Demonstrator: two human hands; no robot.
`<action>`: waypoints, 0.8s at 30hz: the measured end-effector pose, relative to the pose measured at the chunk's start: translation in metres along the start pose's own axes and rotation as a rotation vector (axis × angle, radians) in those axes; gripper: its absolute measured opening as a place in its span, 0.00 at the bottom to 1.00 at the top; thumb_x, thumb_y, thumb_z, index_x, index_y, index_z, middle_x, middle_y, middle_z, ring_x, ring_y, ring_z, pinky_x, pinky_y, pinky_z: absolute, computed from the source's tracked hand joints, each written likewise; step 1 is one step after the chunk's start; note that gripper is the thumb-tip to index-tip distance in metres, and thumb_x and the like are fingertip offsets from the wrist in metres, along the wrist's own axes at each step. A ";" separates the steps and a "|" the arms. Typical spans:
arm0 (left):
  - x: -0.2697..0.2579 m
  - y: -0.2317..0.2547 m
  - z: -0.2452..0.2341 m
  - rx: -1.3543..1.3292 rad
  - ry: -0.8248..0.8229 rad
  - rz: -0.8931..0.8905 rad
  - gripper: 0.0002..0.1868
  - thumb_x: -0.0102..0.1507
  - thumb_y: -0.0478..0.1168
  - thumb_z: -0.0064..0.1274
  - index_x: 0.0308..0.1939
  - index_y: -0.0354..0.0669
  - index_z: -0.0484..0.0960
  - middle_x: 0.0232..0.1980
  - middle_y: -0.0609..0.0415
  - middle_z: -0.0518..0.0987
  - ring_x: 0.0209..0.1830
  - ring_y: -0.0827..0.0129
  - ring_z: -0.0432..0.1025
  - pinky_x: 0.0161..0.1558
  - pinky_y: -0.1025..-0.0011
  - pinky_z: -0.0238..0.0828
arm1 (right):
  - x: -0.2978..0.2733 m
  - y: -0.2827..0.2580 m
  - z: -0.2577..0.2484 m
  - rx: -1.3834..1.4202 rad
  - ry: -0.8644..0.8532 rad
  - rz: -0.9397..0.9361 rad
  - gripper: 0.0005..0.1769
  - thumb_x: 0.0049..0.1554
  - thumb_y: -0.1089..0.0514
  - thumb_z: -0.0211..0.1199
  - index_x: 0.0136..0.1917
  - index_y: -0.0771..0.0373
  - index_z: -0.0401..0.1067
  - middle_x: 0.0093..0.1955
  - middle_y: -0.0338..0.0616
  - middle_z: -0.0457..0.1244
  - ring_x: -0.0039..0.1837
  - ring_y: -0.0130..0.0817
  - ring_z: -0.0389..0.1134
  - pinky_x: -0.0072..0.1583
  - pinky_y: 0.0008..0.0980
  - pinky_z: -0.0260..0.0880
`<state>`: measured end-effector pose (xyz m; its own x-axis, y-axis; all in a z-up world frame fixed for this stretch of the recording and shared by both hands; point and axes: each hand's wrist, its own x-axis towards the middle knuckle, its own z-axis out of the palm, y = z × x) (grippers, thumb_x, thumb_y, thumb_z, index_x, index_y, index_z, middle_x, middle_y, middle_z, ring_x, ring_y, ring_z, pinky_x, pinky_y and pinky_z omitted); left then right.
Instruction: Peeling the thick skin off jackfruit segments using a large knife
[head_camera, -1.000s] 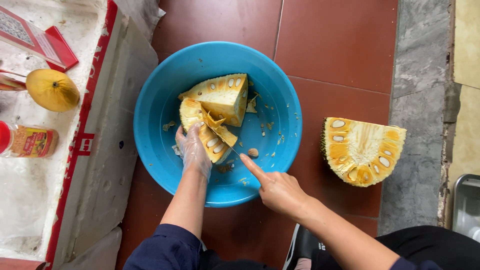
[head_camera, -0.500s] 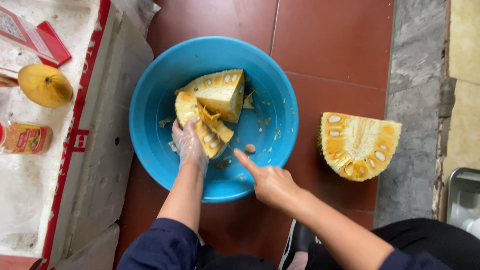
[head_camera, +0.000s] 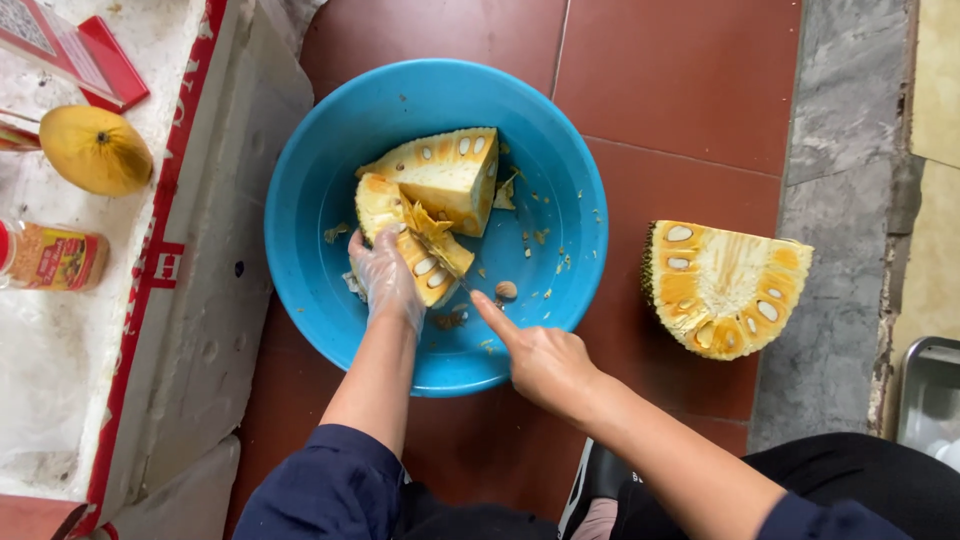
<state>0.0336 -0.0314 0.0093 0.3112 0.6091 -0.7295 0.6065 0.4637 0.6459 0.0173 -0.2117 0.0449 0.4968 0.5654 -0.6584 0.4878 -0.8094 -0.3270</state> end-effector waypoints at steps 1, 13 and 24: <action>0.004 0.001 0.001 -0.029 0.009 -0.001 0.40 0.63 0.61 0.44 0.78 0.63 0.55 0.73 0.42 0.69 0.72 0.47 0.68 0.72 0.53 0.64 | -0.005 0.000 0.000 -0.041 -0.046 0.026 0.51 0.60 0.67 0.46 0.88 0.37 0.32 0.46 0.66 0.71 0.52 0.67 0.74 0.54 0.61 0.75; -0.002 -0.003 -0.010 -0.049 0.021 -0.007 0.46 0.60 0.62 0.52 0.80 0.65 0.55 0.74 0.43 0.70 0.70 0.47 0.70 0.70 0.53 0.66 | 0.010 0.003 -0.017 0.611 -0.130 0.244 0.50 0.57 0.67 0.47 0.87 0.32 0.41 0.41 0.65 0.70 0.33 0.52 0.74 0.37 0.40 0.79; 0.078 -0.061 -0.012 0.112 -0.030 0.025 0.68 0.51 0.58 0.73 0.84 0.68 0.40 0.79 0.45 0.63 0.77 0.48 0.62 0.75 0.51 0.60 | -0.019 0.001 -0.027 0.319 -0.118 0.300 0.51 0.59 0.61 0.49 0.86 0.22 0.33 0.63 0.69 0.67 0.68 0.70 0.66 0.68 0.62 0.68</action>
<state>0.0123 -0.0043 -0.0847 0.3482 0.5995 -0.7206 0.6757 0.3723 0.6362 0.0279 -0.2191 0.0751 0.4885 0.2914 -0.8225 0.0800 -0.9536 -0.2903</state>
